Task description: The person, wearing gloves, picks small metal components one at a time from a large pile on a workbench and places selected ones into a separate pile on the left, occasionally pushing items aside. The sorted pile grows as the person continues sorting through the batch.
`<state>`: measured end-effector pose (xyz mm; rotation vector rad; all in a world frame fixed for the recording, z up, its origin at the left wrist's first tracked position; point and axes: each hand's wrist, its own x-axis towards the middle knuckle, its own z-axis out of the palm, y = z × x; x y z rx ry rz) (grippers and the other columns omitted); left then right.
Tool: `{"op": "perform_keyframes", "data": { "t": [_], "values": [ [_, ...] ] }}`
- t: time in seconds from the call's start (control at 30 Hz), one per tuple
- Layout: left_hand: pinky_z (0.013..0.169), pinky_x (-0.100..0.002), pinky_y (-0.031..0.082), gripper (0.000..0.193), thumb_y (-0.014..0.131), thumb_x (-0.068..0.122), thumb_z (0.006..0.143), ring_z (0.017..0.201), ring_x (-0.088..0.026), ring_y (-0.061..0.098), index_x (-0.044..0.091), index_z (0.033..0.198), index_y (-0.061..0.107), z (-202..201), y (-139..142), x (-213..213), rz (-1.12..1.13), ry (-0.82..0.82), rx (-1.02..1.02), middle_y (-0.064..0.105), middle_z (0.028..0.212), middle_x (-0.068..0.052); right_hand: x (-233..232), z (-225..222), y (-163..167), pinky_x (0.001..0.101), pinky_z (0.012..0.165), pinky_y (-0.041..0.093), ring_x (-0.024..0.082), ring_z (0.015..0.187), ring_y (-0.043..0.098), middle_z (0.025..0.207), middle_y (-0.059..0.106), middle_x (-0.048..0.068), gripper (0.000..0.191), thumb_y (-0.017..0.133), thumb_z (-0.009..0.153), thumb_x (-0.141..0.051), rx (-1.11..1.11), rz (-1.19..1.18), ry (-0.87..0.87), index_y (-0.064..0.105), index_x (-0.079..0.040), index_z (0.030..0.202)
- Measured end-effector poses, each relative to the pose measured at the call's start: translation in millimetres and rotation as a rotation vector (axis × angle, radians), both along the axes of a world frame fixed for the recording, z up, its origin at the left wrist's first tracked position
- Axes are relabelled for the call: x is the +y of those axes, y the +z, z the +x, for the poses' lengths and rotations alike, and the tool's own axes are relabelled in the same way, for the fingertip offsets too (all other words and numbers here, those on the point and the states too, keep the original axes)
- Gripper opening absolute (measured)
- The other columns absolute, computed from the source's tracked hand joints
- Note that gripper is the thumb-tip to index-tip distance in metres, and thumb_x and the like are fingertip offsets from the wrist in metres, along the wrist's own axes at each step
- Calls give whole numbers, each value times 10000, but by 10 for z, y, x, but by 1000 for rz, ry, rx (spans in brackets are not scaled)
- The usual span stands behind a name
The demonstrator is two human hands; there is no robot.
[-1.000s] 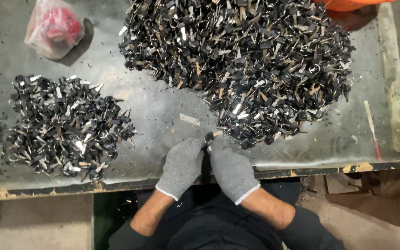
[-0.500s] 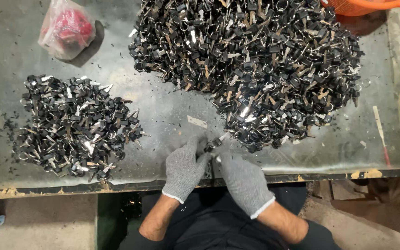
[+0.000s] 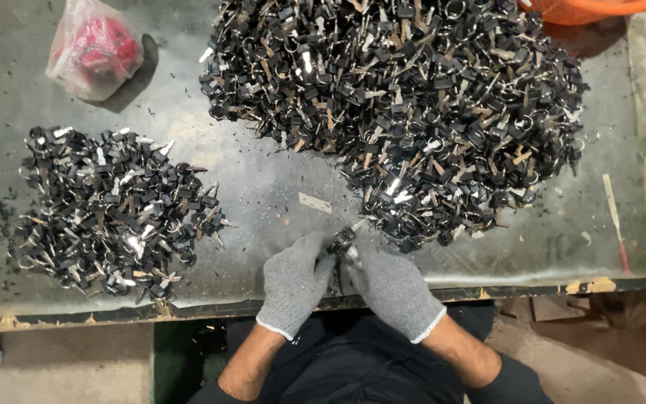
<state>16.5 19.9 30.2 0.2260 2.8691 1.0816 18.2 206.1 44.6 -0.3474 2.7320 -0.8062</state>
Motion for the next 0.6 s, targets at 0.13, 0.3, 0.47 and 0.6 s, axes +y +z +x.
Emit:
{"op": "perform_keyframes", "data": {
  "t": [0.13,0.3,0.47,0.6],
  "values": [
    [664,-435,551,238,682,134,849,788,-326,713,127,1088,678,19,-50,-22,18,-87,160,721,993,-97,-14,-3,9,490,603,586,377,714,736,798,716,177,262,637,942,-275,-81,18,50,585,-52,1069],
    [655,-457,541,201,652,76,895,775,-332,702,97,1095,650,44,-110,-4,-102,-176,132,686,953,-120,-265,114,-25,443,514,600,341,631,737,833,704,176,117,555,965,-120,64,351,-45,564,-30,1040],
    [613,-457,543,227,659,61,864,733,-347,691,107,1087,656,26,-44,-7,27,-112,197,710,997,-122,-129,49,-16,487,554,579,372,634,726,714,706,178,212,561,1008,-240,-86,197,1,549,-30,1035],
    [616,-470,529,304,691,90,820,742,-359,681,96,1123,666,20,-46,-31,47,-65,184,673,907,-128,12,25,-10,469,516,593,380,627,728,702,704,199,387,626,911,-247,-91,-74,10,488,41,1129]
  ]
}}
